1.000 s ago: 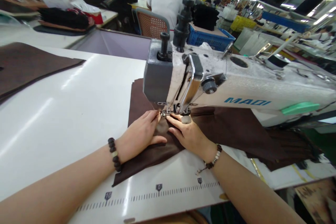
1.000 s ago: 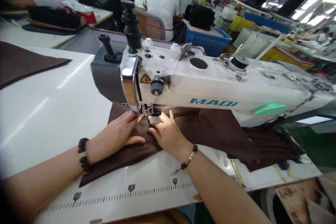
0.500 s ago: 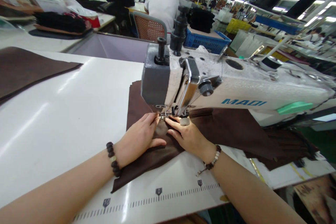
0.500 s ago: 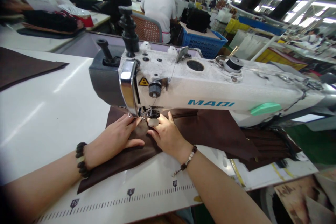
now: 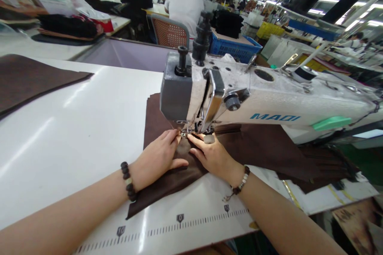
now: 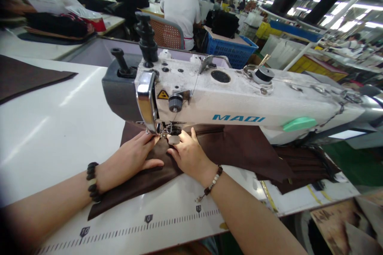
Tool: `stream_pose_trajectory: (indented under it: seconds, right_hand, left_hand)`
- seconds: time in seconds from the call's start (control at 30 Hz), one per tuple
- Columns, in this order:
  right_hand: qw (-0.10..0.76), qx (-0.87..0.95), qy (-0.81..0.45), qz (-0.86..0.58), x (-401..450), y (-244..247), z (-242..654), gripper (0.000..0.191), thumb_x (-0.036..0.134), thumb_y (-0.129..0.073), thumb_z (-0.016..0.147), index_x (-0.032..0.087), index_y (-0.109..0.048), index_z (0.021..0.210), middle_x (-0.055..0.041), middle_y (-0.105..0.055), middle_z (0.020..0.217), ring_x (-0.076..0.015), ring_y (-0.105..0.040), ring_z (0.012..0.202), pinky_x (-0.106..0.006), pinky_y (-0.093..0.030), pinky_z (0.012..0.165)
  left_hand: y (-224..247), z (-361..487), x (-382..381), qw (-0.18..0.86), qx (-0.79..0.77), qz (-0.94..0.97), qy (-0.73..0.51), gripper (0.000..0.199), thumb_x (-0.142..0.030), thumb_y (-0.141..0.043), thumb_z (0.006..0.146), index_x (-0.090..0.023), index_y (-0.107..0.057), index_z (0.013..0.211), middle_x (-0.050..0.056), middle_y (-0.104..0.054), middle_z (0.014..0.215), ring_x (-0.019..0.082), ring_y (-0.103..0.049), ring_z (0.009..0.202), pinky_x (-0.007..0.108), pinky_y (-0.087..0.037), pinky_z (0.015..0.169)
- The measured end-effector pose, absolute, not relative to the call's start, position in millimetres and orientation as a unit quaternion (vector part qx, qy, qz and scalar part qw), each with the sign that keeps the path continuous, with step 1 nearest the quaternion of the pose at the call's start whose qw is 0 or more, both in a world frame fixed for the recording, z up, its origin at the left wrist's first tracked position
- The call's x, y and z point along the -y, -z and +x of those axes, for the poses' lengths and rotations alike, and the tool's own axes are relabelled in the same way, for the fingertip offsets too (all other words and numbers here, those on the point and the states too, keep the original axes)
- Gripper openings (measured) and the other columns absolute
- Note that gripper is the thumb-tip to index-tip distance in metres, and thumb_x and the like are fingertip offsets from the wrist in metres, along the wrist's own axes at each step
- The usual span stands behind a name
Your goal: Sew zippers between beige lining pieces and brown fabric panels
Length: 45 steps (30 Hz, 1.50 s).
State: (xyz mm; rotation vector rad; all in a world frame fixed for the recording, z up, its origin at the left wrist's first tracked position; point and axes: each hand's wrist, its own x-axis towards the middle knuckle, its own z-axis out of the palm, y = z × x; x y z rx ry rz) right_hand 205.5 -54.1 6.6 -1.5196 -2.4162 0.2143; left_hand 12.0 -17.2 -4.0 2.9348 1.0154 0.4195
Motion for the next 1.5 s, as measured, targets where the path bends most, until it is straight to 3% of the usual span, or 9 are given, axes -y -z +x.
stream_pose_trajectory:
  seconds: [0.17, 0.37, 0.87, 1.5]
  right_hand:
    - [0.117, 0.834, -0.04, -0.537, 57, -12, 199, 0.034, 0.026, -0.05, 0.089, 0.018, -0.054, 0.122, -0.0105, -0.057, 0.116, -0.0249, -0.047, 0.113, -0.052, -0.032, 0.103]
    - [0.135, 0.82, -0.067, -0.552, 58, -15, 195, 0.037, 0.022, -0.054, 0.086, 0.017, -0.052, 0.123, -0.0095, -0.056, 0.117, -0.0224, -0.05, 0.106, -0.043, -0.042, 0.096]
    - [0.17, 0.819, -0.096, -0.54, 56, -1, 203, 0.037, 0.024, -0.05, 0.089, 0.019, -0.051, 0.126, -0.0095, -0.055, 0.122, -0.0219, -0.048, 0.114, -0.046, -0.038, 0.102]
    - [0.152, 0.824, -0.031, -0.545, 50, 1, 201, 0.024, 0.029, -0.05, 0.089, 0.018, -0.065, 0.104, -0.0095, -0.062, 0.108, -0.023, -0.054, 0.105, -0.046, -0.041, 0.097]
  left_hand:
    - [1, 10, 25, 0.016, -0.298, 0.945, -0.135, 0.051, -0.052, -0.045, 0.087, -0.008, -0.055, 0.111, 0.015, -0.055, 0.108, 0.027, -0.054, 0.102, 0.04, -0.047, 0.091]
    - [-3, 9, 28, 0.041, -0.284, 0.95, -0.125, 0.037, -0.041, -0.054, 0.086, -0.012, -0.057, 0.11, 0.012, -0.054, 0.112, 0.025, -0.052, 0.106, 0.037, -0.047, 0.094]
    - [-4, 12, 32, 0.049, -0.321, 0.939, -0.117, 0.038, -0.043, -0.053, 0.086, -0.013, -0.057, 0.108, 0.014, -0.053, 0.115, 0.026, -0.051, 0.108, 0.04, -0.047, 0.093]
    - [-2, 10, 20, 0.035, -0.3, 0.946, -0.117, 0.041, -0.045, -0.051, 0.086, -0.011, -0.058, 0.109, 0.013, -0.052, 0.111, 0.026, -0.05, 0.105, 0.039, -0.047, 0.092]
